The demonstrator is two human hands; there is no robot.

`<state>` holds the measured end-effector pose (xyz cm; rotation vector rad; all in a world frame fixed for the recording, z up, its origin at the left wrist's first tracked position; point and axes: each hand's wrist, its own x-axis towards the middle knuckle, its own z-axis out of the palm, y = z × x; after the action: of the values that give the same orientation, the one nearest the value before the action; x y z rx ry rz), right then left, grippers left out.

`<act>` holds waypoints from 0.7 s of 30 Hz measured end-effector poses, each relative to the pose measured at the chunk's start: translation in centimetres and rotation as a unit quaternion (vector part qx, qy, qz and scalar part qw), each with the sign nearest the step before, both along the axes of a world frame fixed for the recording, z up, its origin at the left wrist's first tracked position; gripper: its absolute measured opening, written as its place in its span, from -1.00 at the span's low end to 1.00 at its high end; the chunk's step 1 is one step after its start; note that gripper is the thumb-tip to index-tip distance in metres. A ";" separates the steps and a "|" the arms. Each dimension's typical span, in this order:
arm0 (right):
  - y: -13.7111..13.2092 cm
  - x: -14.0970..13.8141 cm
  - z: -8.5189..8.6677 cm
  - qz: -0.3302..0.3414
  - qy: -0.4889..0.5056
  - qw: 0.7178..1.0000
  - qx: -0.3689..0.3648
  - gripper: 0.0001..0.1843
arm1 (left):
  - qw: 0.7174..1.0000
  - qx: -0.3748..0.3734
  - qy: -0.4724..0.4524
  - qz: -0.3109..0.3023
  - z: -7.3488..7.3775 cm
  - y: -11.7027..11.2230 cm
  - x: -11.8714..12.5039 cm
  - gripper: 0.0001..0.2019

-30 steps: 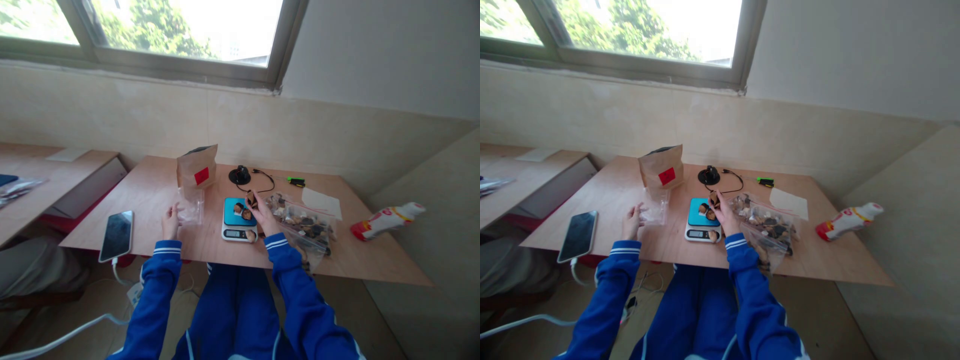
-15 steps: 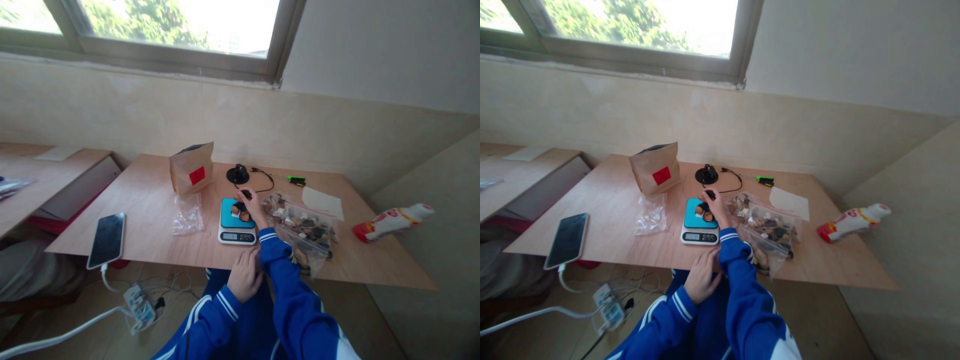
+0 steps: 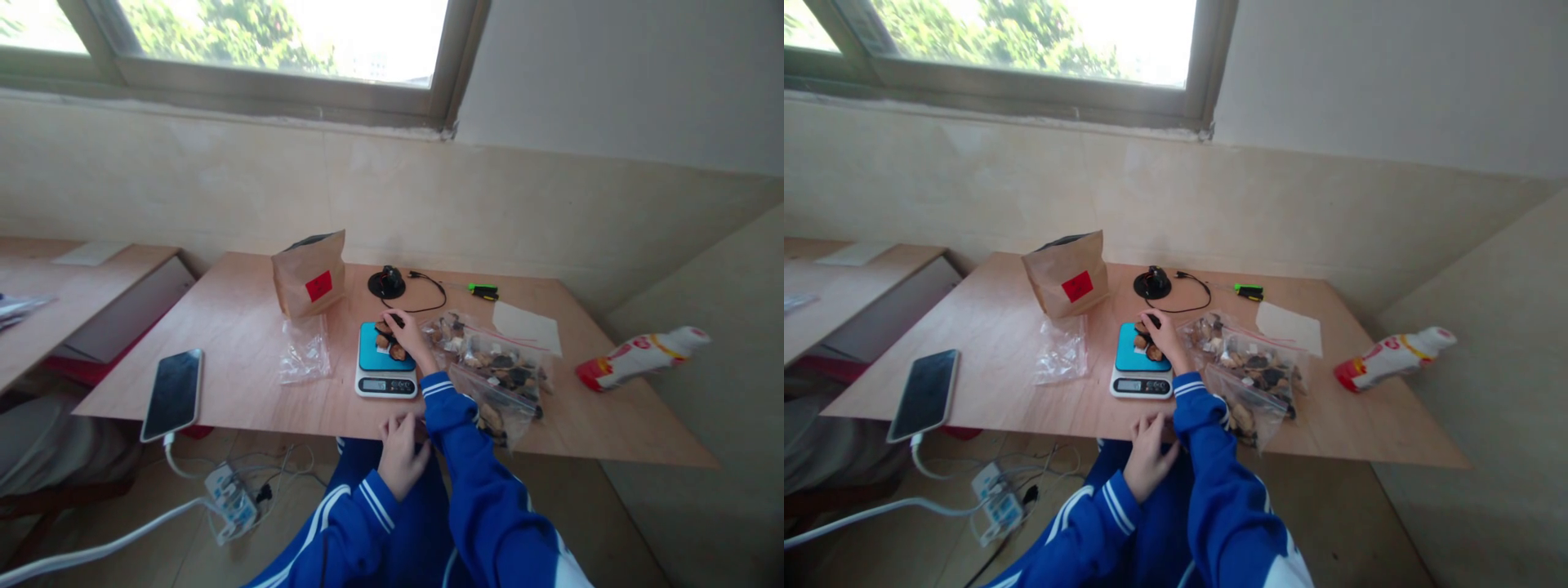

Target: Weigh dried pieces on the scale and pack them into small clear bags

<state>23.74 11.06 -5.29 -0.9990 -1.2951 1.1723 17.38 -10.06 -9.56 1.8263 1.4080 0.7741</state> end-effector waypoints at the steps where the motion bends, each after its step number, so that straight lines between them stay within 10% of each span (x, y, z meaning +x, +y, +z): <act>1: 0.0 0.1 -0.1 -0.007 0.013 1.000 -0.007 -0.91 | 1.000 -0.010 -0.004 0.006 0.1 0.0 0.1 -0.71; 14: 0.0 2.1 -1.8 -0.083 0.022 0.996 -0.015 -0.76 | 0.986 -0.087 -0.136 0.049 2.3 1.3 -2.0 -0.79; 21: -0.4 1.8 -1.8 -0.050 0.009 0.997 -0.055 -0.78 | 0.932 -0.045 -0.306 0.191 2.4 8.4 -6.8 -0.63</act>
<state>25.56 10.69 -7.13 -1.1183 -1.1619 1.1829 10.54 -1.70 -7.21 1.0948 1.3444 1.3157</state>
